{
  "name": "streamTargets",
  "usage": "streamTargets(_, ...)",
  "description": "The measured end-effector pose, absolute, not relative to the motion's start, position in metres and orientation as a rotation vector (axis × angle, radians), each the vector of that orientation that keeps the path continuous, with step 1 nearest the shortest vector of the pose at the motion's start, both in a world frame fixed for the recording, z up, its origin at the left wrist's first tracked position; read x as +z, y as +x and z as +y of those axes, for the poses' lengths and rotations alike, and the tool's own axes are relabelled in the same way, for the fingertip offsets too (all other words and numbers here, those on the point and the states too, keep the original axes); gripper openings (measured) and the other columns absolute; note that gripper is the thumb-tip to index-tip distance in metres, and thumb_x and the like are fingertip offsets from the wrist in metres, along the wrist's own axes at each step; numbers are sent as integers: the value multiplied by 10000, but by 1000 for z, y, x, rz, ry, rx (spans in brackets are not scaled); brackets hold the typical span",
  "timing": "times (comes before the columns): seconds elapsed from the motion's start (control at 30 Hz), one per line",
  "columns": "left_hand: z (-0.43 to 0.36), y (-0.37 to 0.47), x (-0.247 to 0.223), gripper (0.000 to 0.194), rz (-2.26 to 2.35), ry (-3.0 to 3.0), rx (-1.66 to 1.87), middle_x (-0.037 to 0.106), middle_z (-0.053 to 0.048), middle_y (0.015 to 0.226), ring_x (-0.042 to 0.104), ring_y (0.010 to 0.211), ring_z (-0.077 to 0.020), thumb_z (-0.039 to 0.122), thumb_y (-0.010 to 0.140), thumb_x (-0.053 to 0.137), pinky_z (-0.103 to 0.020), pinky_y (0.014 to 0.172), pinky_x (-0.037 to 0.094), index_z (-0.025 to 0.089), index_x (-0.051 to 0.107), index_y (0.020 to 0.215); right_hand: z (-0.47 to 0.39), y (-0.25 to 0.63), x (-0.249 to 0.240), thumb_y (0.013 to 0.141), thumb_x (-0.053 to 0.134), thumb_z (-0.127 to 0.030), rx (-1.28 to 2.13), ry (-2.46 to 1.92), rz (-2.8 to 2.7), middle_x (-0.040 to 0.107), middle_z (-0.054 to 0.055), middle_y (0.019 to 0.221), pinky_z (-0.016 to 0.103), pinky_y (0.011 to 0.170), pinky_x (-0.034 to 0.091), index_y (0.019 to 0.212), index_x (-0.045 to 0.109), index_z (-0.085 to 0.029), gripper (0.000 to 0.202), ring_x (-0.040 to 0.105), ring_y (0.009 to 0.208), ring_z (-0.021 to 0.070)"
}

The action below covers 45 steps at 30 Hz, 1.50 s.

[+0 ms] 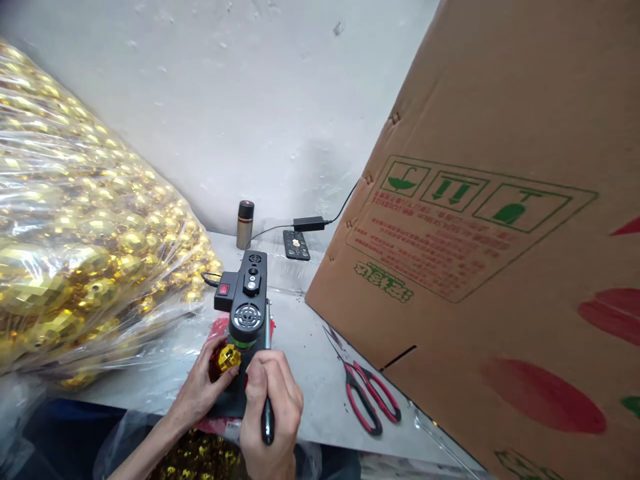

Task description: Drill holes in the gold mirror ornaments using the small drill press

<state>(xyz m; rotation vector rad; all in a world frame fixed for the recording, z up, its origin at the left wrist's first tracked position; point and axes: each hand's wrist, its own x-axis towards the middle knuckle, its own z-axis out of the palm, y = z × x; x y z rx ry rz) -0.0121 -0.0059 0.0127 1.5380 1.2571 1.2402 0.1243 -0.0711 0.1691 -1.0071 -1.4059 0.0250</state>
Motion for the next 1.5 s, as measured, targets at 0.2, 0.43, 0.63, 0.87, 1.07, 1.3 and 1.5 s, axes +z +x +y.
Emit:
streamTargets(0.2,-8,-10,1,516,1243,1798,1228,702,-167,1323,682,1248,-348,399,869,681,-545,1069,562,202,571,1332,-73,126,166,1048,427,-110,17,-1010,-1435,541,-36,730,181,538,424,842,517,-229,255,513,593,82)
streamTargets(0.43,-17,-13,1,488,1247,1955,1187,707,-190,1328,690,1235,-365,334,908,651,-553,1048,578,192,550,1364,-74,128,163,1046,417,-105,13,-1021,-1445,540,-35,736,171,566,450,843,515,-229,257,543,614,78)
streamTargets(0.63,-14,-13,-2,488,1307,1974,1206,692,-186,1335,667,1249,-389,323,876,706,-586,1049,572,206,601,1338,-74,127,162,1034,424,-91,28,-1016,-1447,539,-34,728,168,570,457,836,508,-229,256,544,617,78)
streamTargets(0.87,-16,-7,-2,523,1226,2050,1141,656,-206,1394,617,1321,-401,263,886,674,-607,1094,551,184,589,1395,-74,127,161,1043,413,-90,28,-1010,-1447,533,-34,734,170,571,450,835,508,-228,267,542,616,77)
streamTargets(1.07,-24,-16,10,552,1173,2115,1034,651,-195,1391,625,1300,-378,190,875,667,-590,1092,562,185,577,1419,-76,127,155,1052,422,-115,76,-1024,-1428,546,-36,762,173,588,439,876,526,-229,234,537,631,74)
streamTargets(1.3,-14,-8,23,501,1214,2103,983,664,-202,1308,652,1209,-381,296,867,731,-573,1022,588,156,631,1338,-75,127,156,1048,413,-105,79,-1011,-1432,531,-39,761,174,587,435,859,510,-232,248,534,633,73)
streamTargets(1.5,-10,1,23,402,1294,1994,942,747,-122,1086,680,1038,-347,418,883,712,-557,959,560,205,686,1223,-76,128,151,1058,420,-122,104,-1019,-1428,526,-37,767,176,590,432,860,512,-232,245,526,637,73)
